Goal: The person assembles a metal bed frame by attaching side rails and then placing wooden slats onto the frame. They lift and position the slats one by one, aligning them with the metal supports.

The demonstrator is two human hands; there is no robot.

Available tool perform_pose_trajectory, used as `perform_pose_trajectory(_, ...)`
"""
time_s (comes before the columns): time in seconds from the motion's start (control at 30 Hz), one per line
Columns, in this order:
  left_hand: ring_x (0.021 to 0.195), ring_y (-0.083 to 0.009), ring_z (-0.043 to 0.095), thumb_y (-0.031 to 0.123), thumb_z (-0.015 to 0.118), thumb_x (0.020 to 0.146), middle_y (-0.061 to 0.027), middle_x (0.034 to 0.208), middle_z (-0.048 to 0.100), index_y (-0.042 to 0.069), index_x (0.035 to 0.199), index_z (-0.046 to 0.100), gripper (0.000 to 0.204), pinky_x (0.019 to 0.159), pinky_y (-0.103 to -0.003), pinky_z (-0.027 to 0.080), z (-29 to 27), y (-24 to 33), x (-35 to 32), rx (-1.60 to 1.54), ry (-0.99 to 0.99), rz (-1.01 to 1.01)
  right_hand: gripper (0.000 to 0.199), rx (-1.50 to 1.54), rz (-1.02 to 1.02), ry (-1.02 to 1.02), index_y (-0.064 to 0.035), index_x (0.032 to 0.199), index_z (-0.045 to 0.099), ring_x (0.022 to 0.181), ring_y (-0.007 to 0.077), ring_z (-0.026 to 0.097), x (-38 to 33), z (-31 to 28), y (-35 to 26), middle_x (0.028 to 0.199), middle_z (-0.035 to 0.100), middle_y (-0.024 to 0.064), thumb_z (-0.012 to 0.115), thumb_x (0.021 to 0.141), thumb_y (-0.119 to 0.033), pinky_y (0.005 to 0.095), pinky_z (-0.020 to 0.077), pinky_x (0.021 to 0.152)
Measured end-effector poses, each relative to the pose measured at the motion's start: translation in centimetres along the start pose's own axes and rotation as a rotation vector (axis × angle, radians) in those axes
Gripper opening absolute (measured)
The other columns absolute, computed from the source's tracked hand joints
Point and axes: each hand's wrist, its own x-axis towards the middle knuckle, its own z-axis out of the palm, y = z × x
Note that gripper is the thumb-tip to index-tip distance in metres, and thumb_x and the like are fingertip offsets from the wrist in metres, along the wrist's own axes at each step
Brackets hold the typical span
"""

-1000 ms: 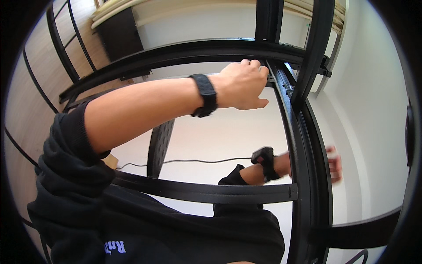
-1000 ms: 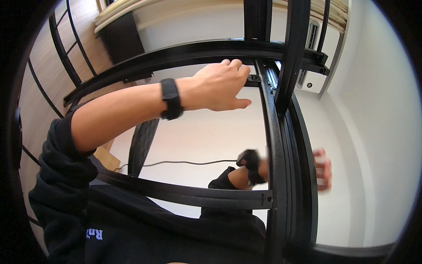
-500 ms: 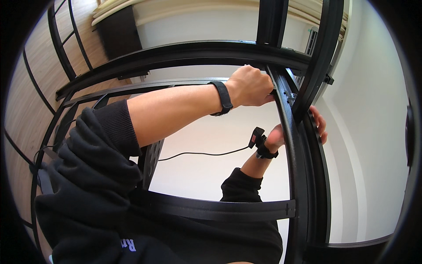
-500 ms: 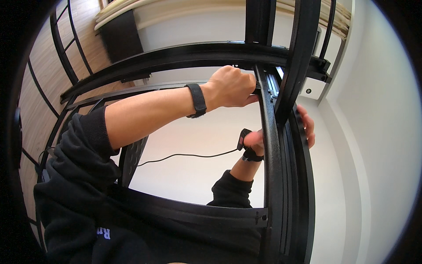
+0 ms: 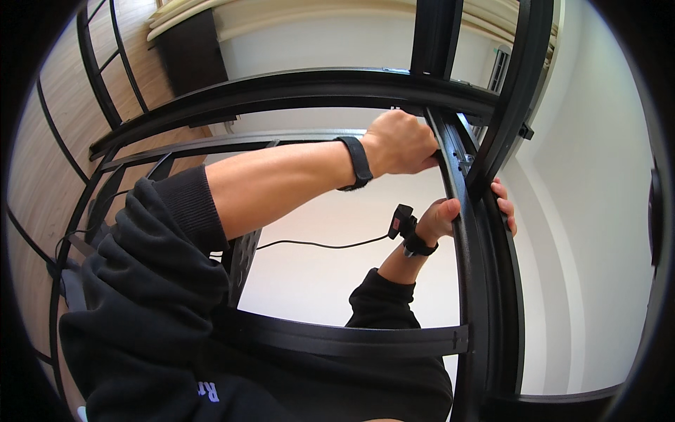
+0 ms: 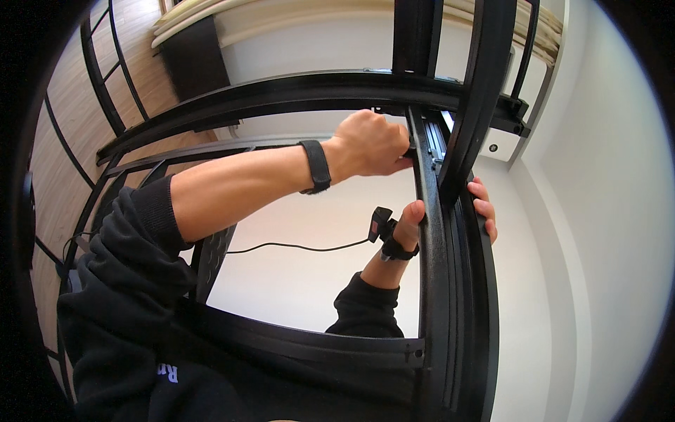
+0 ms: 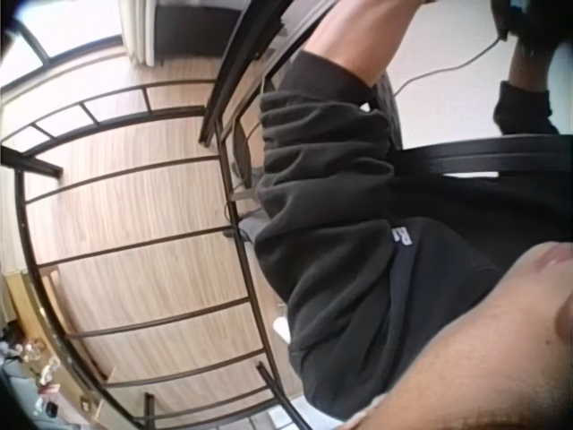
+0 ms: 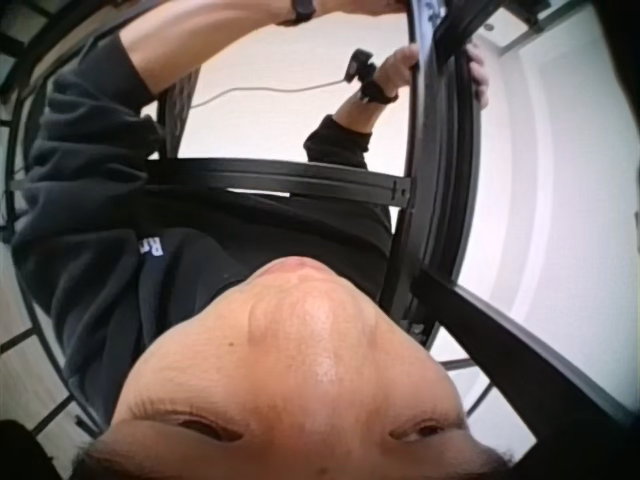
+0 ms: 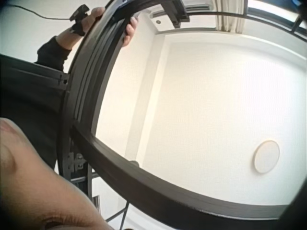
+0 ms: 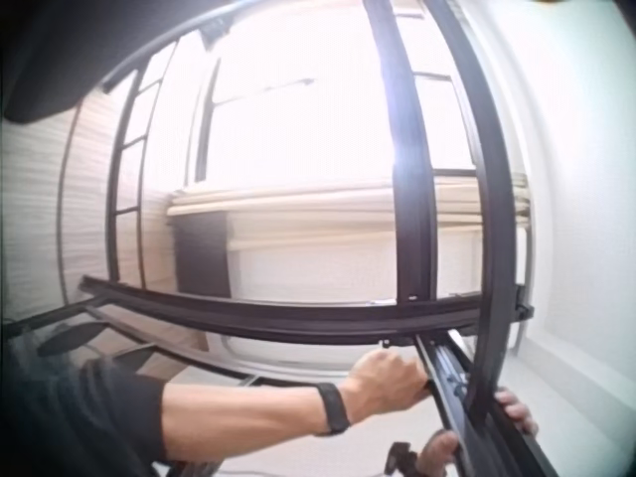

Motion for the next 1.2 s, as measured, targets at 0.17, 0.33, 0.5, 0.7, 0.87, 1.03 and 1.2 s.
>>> perform_pose_trajectory(0.17,0.06,-0.0261,0.072,0.054,0.066,0.095,-0.0088,0.065,0.069,0.004,0.077,0.071,0.054,0.058,-0.035,0.058,-0.2,0.1,-0.1,-0.017,-0.023,0.003,0.101,0.007,0.013,0.026,-0.0135,0.137,0.032,0.114,0.0269,0.06,0.2,0.4,-0.7,0.119,0.049,0.0052,0.088,0.072,-0.066,0.0486,0.0574,0.101)
perform_pose_trajectory(0.33,0.06,-0.0296,0.071,0.036,0.073,0.088,-0.013,0.067,0.07,0.001,0.076,0.072,0.037,0.059,-0.037,0.059,-0.5,-0.8,-1.0,-0.137,-0.051,-0.056,0.1,0.029,-0.001,0.045,-0.0124,0.137,0.033,0.113,0.0269,0.061,0.2,0.8,-0.6,0.119,0.05,0.0056,0.087,0.072,-0.066,0.0475,0.0574,0.099)
perform_pose_trajectory(0.5,0.072,-0.0381,0.073,0.011,0.068,0.076,-0.0224,0.076,0.071,-0.003,0.078,0.075,0.016,0.068,-0.043,0.061,-0.8,-2.0,-1.8,-0.337,-0.204,-0.215,0.097,-0.011,-0.002,0.02,-0.0101,0.136,0.035,0.108,0.0268,0.062,0.2,0.3,-0.6,0.115,0.051,0.0067,0.087,0.075,-0.064,0.0442,0.0572,0.095)
perform_pose_trajectory(0.7,0.064,-0.0406,0.068,0.013,0.066,0.076,-0.0236,0.072,0.068,-0.005,0.083,0.073,0.02,0.061,-0.043,0.058,-0.8,-2.2,-1.6,-0.402,-0.224,-0.256,0.092,-0.037,-0.062,-0.071,-0.0054,0.135,0.036,0.102,0.0272,0.065,0.9,-0.1,-1.4,0.111,0.052,0.0095,0.087,0.076,-0.056,0.0421,0.0572,0.094)
perform_pose_trajectory(0.87,0.064,-0.0406,0.068,0.012,0.067,0.075,-0.0252,0.072,0.068,-0.007,0.077,0.069,0.019,0.06,-0.044,0.057,-1.3,-2.5,-1.3,-0.403,-0.217,-0.251,0.088,-0.059,-0.036,-0.1,-0.0044,0.135,0.039,0.106,0.0282,0.064,0.9,0.1,-2.2,0.113,0.052,0.0117,0.086,0.077,-0.051,0.0456,0.056,0.098)
perform_pose_trajectory(1.03,0.069,-0.041,0.069,0.01,0.072,0.074,-0.0262,0.072,0.067,-0.009,0.077,0.067,0.019,0.065,-0.045,0.058,-0.5,-2.8,-1.2,-0.408,-0.233,-0.248,0.092,-0.388,-0.205,-0.062,-0.0046,0.136,0.041,0.108,0.027,0.06,0.6,-0.8,-1.6,0.116,0.051,0.0121,0.08,0.079,-0.066,0.0432,0.0553,0.092)
perform_pose_trajectory(1.2,0.084,-0.0422,0.07,0.011,0.077,0.074,-0.0257,0.081,0.068,-0.008,0.102,0.062,0.037,0.074,-0.045,0.057,-1.7,-3.3,-1.9,-0.436,-0.219,-0.16,0.105,-0.456,-0.041,-0.07,-0.0045,0.146,0.035,0.122,0.0291,0.05,-1.6,-1.1,-1.1,0.129,0.046,0.0139,0.071,0.08,-0.078,0.0446,0.0471,0.099)
